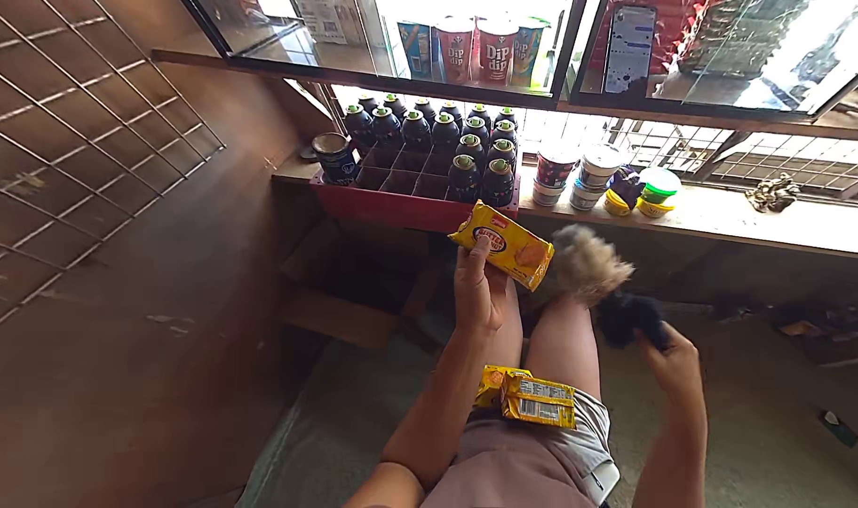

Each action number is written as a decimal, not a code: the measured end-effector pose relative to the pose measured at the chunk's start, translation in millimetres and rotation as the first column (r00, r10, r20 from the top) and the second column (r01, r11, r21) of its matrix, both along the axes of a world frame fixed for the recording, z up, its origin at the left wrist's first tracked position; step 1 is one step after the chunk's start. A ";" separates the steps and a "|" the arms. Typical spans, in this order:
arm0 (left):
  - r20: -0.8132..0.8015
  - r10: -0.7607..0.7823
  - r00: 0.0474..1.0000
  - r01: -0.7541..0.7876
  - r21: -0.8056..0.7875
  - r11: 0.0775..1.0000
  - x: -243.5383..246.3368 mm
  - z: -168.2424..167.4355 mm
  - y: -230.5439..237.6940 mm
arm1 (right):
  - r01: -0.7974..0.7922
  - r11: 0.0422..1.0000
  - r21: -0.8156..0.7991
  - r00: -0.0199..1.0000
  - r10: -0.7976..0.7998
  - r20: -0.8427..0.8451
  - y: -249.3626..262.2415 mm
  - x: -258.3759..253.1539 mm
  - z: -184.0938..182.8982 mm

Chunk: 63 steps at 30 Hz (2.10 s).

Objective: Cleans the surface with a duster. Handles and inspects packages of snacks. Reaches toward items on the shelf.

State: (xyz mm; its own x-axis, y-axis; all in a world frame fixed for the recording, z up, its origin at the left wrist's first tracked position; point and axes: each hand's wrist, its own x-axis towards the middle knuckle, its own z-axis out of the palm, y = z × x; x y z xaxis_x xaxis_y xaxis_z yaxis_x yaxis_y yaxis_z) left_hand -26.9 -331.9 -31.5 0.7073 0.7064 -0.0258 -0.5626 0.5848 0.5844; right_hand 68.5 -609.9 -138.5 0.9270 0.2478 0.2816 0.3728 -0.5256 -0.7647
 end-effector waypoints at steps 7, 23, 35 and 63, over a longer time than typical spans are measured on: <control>0.092 -0.239 0.967 0.254 -0.217 0.943 31.7 -43.1 6.6 | -0.667 0.745 0.000 0.674 0.604 -0.424 60.3 -0.7 -56.3; -0.438 -0.592 0.677 0.372 -0.491 0.788 70.9 -202.2 -7.4 | -0.023 0.986 0.166 0.993 0.041 -0.109 35.9 95.7 2.5; -0.470 -0.565 0.679 0.337 -0.484 0.808 67.5 -199.3 -0.9 | 0.106 0.984 -0.144 0.978 -0.077 0.192 124.3 256.2 114.4; -0.311 -0.604 0.734 0.413 -0.502 0.760 61.7 -195.1 -1.1 | 0.236 0.885 -0.400 0.972 -0.220 0.087 152.9 282.5 98.6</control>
State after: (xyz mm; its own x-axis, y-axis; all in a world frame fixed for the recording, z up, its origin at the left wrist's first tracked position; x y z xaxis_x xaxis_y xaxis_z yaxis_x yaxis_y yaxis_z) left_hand 34.9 -333.0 -226.6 0.7968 0.1029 -0.5954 0.1442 0.9246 0.3527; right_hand 351.0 -457.0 -39.9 0.9623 0.1311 0.2383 0.2299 -0.8604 -0.4548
